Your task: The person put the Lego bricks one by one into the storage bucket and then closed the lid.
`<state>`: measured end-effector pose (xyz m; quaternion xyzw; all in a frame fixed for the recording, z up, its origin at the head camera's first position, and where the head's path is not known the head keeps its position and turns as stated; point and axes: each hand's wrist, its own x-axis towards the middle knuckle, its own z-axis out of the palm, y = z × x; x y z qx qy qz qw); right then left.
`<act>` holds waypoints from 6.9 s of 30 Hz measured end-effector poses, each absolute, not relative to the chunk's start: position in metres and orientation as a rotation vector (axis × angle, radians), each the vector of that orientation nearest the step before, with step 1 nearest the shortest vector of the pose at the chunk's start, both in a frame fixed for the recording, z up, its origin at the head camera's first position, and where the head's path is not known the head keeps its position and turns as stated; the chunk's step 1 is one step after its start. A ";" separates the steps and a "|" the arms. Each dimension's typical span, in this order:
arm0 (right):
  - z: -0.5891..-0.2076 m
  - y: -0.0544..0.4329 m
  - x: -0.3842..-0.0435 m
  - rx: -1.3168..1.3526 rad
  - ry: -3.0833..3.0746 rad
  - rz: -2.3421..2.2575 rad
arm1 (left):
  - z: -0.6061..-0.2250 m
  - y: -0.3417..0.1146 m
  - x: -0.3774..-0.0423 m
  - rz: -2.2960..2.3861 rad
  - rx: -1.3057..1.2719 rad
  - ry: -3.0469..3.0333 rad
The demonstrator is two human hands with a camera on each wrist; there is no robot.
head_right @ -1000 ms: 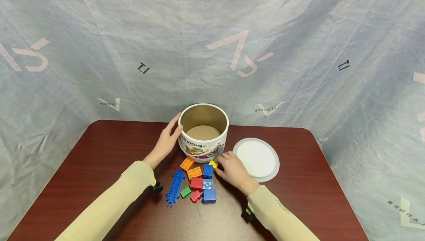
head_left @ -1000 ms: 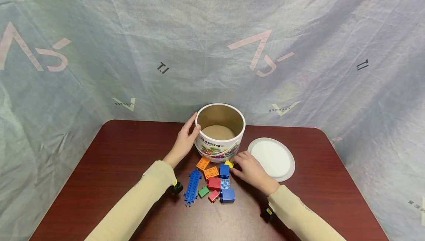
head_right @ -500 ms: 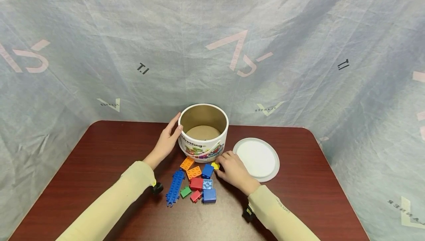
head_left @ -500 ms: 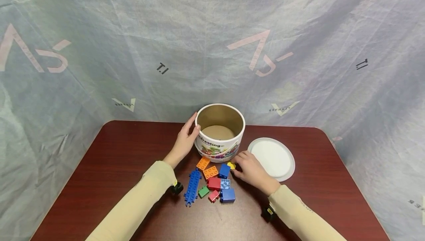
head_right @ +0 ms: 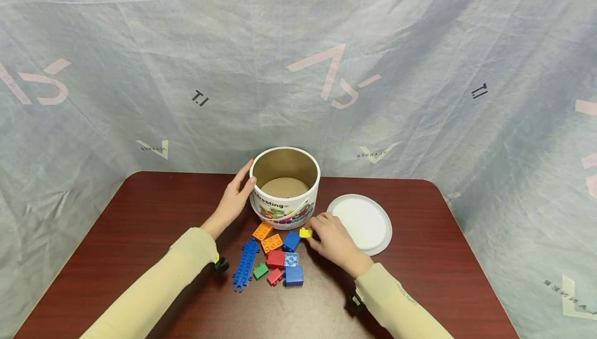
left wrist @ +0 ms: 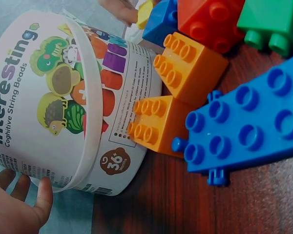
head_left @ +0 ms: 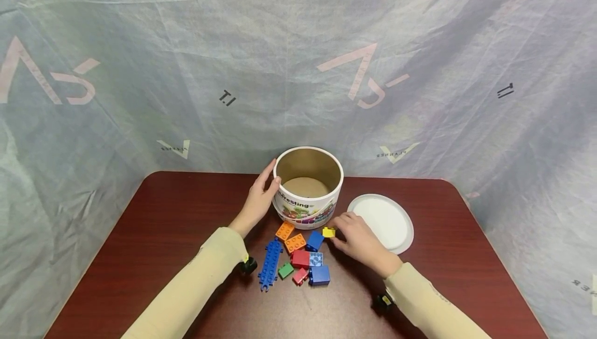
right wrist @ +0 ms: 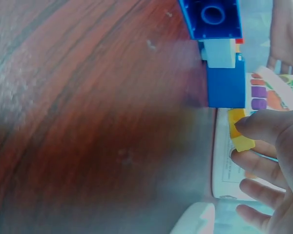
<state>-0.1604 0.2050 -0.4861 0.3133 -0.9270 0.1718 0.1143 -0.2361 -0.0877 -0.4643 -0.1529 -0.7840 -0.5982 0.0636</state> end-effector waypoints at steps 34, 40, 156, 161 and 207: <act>-0.345 0.224 -0.162 1.071 -2.602 0.513 | -0.466 -0.089 -0.235 -1.764 -0.427 -2.403; -0.319 0.228 -0.185 1.047 -2.633 0.659 | -0.465 -0.088 -0.235 -1.769 -0.409 -2.412; -0.359 0.211 -0.209 1.131 -2.680 0.600 | -0.465 -0.088 -0.240 -1.733 -0.490 -2.446; -0.360 0.216 -0.197 1.116 -2.716 0.584 | -0.464 -0.088 -0.241 -1.731 -0.494 -2.445; -0.475 0.218 -0.123 1.489 -2.698 0.625 | -0.460 -0.087 -0.247 -1.686 -0.483 -2.484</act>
